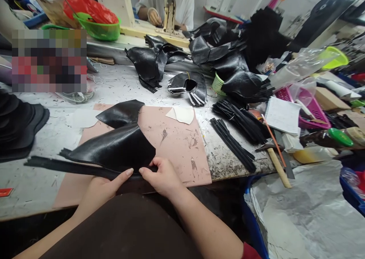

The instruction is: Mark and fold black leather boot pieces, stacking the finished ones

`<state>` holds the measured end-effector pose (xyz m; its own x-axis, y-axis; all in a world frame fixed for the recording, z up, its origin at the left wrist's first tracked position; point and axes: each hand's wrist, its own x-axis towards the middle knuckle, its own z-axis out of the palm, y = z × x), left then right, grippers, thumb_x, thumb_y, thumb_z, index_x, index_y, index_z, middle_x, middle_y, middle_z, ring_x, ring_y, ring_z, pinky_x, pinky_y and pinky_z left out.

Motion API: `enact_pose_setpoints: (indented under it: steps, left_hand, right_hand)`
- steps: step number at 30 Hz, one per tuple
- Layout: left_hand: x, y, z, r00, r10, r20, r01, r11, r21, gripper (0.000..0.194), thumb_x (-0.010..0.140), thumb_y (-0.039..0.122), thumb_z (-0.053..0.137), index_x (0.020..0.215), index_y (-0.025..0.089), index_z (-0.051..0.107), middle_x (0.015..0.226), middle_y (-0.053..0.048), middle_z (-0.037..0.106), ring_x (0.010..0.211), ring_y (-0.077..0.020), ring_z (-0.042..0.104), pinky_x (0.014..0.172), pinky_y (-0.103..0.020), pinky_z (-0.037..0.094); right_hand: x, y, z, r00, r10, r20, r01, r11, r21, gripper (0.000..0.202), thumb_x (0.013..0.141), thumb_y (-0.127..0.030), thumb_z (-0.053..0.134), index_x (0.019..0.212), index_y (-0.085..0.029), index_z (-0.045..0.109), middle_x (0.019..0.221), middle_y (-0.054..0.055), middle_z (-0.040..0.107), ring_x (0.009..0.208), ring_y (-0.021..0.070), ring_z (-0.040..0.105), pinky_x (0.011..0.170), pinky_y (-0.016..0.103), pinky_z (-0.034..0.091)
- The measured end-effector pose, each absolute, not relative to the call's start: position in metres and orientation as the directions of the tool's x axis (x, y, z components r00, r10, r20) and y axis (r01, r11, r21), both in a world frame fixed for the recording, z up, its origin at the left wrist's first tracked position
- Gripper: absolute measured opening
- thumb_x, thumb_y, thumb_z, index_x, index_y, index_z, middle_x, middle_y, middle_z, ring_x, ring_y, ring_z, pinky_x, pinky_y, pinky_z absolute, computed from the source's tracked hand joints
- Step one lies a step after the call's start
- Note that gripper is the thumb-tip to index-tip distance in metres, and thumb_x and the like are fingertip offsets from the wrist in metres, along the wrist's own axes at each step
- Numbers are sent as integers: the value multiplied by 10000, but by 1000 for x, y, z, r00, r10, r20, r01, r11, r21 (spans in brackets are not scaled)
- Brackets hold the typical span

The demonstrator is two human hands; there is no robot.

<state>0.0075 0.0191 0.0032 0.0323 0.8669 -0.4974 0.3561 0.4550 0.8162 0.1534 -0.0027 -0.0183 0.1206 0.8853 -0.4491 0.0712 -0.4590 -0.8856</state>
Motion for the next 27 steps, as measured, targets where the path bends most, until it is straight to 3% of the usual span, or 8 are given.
enact_pose_setpoints:
  steps: [7,11,13,17,21,24,27]
  left_hand:
    - [2,27,-1,76,834,-547,433,466,771,243,591,374,669,736,184,715,781,-55,729,882,-302,641,736,-341,514]
    - [3,22,-4,80,794,-603,372,537,757,250,637,398,625,609,161,702,647,-74,715,749,-288,664,658,-323,520]
    - [3,19,-9,32,825,-564,309,528,791,246,629,382,635,644,147,706,679,-76,720,756,-285,660,691,-332,515]
    - [3,13,-23,66,865,-498,143,485,862,287,625,404,642,742,151,711,772,-63,726,826,-269,648,764,-324,499]
    - [4,13,-29,128,845,-519,16,521,853,338,601,447,664,751,147,710,693,-54,717,799,-268,651,736,-328,512]
    - [5,13,-26,110,853,-510,-14,515,857,378,579,440,696,808,139,703,696,-51,716,807,-268,650,743,-335,512]
    - [6,13,-18,112,841,-530,1,533,846,331,598,442,697,737,142,692,689,-51,711,825,-267,647,764,-347,509]
  right_hand:
    - [154,1,-22,100,890,-444,40,-450,-892,227,624,-358,636,585,-155,542,566,-11,541,585,137,507,563,256,394]
    - [149,-3,-25,184,932,-312,169,-343,-924,254,657,-365,618,525,-163,536,551,6,544,586,153,507,550,260,396]
    - [147,-5,-26,207,941,-269,173,-306,-936,282,649,-383,621,498,-169,517,533,3,526,565,149,494,535,257,394]
    - [145,-7,-28,205,932,-298,67,-317,-946,321,600,-415,657,478,-173,486,494,-13,496,515,125,453,490,240,377]
    - [146,-4,-31,183,920,-345,-43,-343,-938,349,567,-461,695,517,-159,526,533,3,545,550,144,508,506,243,408]
    - [147,-4,-33,117,902,-415,-105,-404,-909,348,565,-465,711,587,-145,576,582,18,591,600,169,558,551,260,440]
    - [147,-4,-33,70,892,-447,-162,-432,-887,330,588,-447,710,645,-148,581,592,16,605,591,173,568,571,282,452]
